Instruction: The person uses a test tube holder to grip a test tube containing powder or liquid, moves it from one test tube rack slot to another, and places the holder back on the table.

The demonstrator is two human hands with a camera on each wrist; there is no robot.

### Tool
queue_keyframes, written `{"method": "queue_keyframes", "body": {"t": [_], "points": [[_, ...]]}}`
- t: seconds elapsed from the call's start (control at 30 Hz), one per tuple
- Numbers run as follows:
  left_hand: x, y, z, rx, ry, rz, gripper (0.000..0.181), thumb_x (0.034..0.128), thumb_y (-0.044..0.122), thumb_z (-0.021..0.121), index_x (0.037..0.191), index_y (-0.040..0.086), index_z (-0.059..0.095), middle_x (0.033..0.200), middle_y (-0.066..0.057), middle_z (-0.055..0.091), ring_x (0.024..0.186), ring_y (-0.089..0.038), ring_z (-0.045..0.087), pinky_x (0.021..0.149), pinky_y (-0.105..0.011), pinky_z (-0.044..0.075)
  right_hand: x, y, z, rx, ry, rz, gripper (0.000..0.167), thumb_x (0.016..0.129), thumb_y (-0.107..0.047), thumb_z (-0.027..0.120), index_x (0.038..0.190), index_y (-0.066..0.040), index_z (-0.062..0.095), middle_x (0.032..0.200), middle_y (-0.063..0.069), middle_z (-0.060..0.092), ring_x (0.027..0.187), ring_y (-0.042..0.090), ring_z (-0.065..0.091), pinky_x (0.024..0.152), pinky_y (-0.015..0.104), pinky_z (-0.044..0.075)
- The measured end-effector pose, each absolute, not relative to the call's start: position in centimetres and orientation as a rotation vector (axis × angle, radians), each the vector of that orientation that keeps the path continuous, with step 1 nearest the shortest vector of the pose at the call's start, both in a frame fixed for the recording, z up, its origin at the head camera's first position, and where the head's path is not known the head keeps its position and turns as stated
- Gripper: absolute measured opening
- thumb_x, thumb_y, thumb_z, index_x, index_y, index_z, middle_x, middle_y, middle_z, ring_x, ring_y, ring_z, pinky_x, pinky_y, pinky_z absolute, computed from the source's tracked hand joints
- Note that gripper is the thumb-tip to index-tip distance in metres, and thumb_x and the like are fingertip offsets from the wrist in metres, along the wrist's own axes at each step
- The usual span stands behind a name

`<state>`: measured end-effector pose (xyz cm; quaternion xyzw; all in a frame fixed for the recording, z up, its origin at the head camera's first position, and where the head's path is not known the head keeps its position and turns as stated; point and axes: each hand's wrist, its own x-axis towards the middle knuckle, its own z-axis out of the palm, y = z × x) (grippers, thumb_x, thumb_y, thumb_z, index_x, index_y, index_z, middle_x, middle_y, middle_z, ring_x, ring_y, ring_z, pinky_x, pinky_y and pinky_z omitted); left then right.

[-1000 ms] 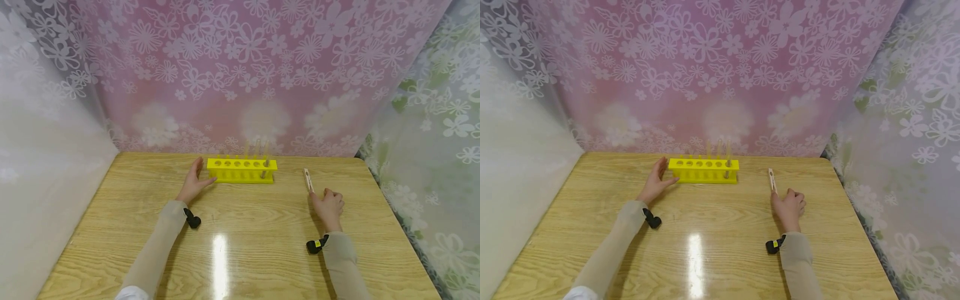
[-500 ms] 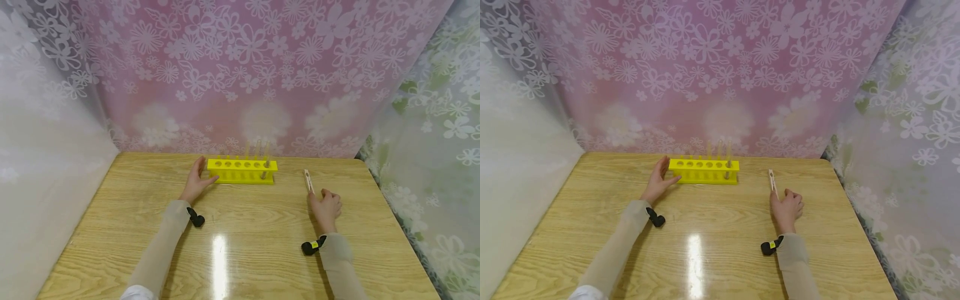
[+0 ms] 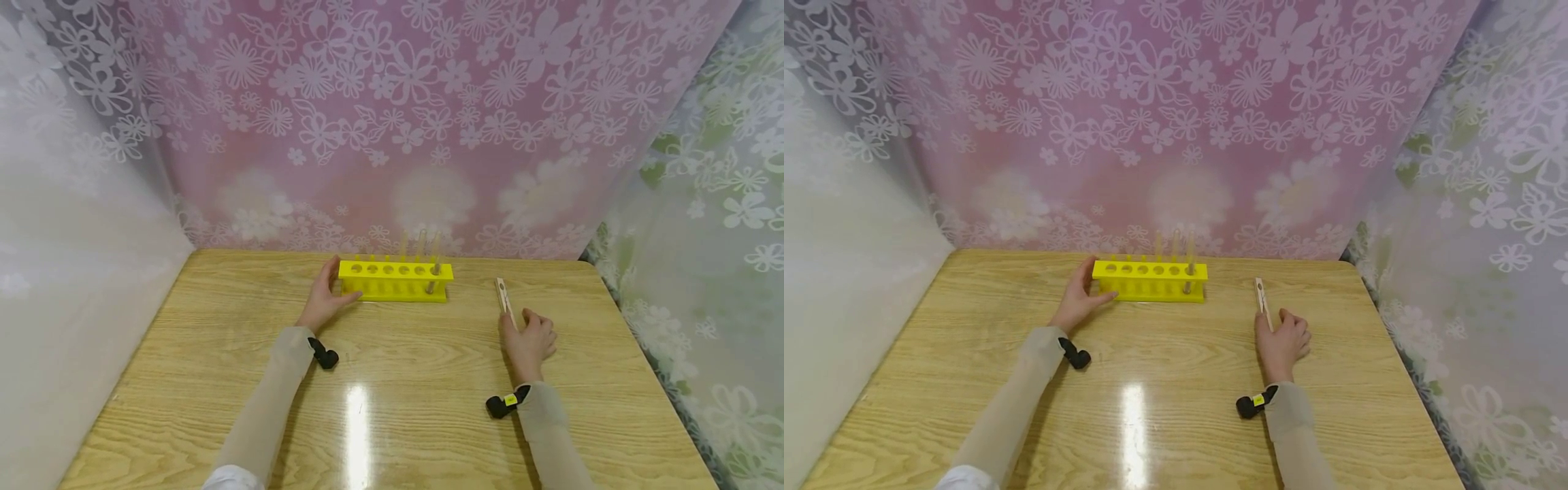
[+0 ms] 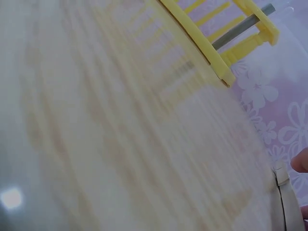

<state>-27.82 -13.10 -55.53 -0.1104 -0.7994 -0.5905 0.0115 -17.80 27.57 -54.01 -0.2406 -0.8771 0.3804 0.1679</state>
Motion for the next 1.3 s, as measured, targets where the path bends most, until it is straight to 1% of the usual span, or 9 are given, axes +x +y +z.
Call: {"method": "queue_keyframes", "body": {"t": [0.13,0.23,0.47,0.67,0.83,0.93,1.13,1.3], "points": [[-27.8,-13.0,-55.7,-0.348,-2.551,-1.799,0.108,0.0775,0.039,0.086,0.159,0.011,0.02,0.159,-0.01,0.029,0.145,-0.028,0.029,0.117,-0.046,0.024,-18.1,27.7,-54.6,-0.693,-2.467,1.055,0.061,0.092,-0.042,0.063,0.135,0.0,0.056,0.131,0.024,0.045,0.123,0.045,0.033,0.098,0.061,0.018],[-27.8,-13.0,-55.9,-0.346,-2.572,-1.81,0.11,0.0761,0.04,0.087,0.159,0.013,0.019,0.158,-0.01,0.032,0.144,-0.027,0.03,0.117,-0.047,0.025,-18.4,27.8,-55.1,-0.689,-2.442,1.02,0.059,0.091,-0.042,0.065,0.133,-0.001,0.058,0.129,0.023,0.048,0.122,0.044,0.036,0.097,0.061,0.019],[-28.2,-13.0,-56.3,-0.354,-2.612,-1.797,0.107,0.0756,0.039,0.087,0.158,0.014,0.023,0.154,-0.009,0.037,0.14,-0.028,0.036,0.115,-0.049,0.027,-18.8,27.7,-55.7,-0.669,-2.43,0.946,0.058,0.09,-0.044,0.066,0.131,-0.003,0.06,0.126,0.02,0.05,0.119,0.042,0.038,0.094,0.059,0.022],[-28.4,-13.0,-56.5,-0.378,-2.659,-1.701,0.106,0.0756,0.043,0.086,0.157,0.015,0.025,0.153,-0.01,0.039,0.139,-0.029,0.038,0.114,-0.05,0.029,-18.8,27.5,-55.0,-0.673,-2.49,0.926,0.061,0.091,-0.046,0.064,0.133,-0.003,0.058,0.129,0.021,0.048,0.12,0.044,0.037,0.093,0.06,0.023],[-28.3,-12.9,-56.5,-0.388,-2.682,-1.644,0.099,0.0762,0.042,0.086,0.154,0.017,0.031,0.145,-0.01,0.047,0.132,-0.029,0.046,0.11,-0.051,0.035,-18.8,27.4,-54.1,-0.695,-2.616,0.904,0.068,0.093,-0.052,0.059,0.137,-0.001,0.053,0.134,0.024,0.042,0.12,0.047,0.034,0.094,0.064,0.023],[-28.3,-12.9,-56.5,-0.399,-2.688,-1.607,0.096,0.0772,0.041,0.086,0.153,0.016,0.033,0.142,-0.01,0.05,0.128,-0.03,0.049,0.109,-0.052,0.037,-19.0,27.3,-53.8,-0.702,-2.673,0.888,0.069,0.094,-0.055,0.056,0.136,0.0,0.052,0.136,0.025,0.039,0.119,0.048,0.034,0.095,0.065,0.024],[-28.3,-13.0,-56.5,-0.42,-2.698,-1.544,0.092,0.079,0.039,0.085,0.152,0.015,0.034,0.14,-0.012,0.052,0.126,-0.031,0.051,0.108,-0.052,0.038,-19.7,27.4,-53.5,-0.701,-2.704,0.85,0.062,0.094,-0.054,0.058,0.126,-0.001,0.053,0.13,0.025,0.041,0.113,0.048,0.038,0.092,0.063,0.029],[-28.3,-13.1,-56.5,-0.427,-2.691,-1.539,0.087,0.08,0.036,0.084,0.15,0.014,0.037,0.138,-0.011,0.053,0.123,-0.03,0.053,0.106,-0.052,0.039,-20.1,27.3,-53.5,-0.716,-2.714,0.831,0.052,0.095,-0.046,0.059,0.12,-0.001,0.053,0.125,0.025,0.043,0.11,0.048,0.04,0.089,0.062,0.03]]}}
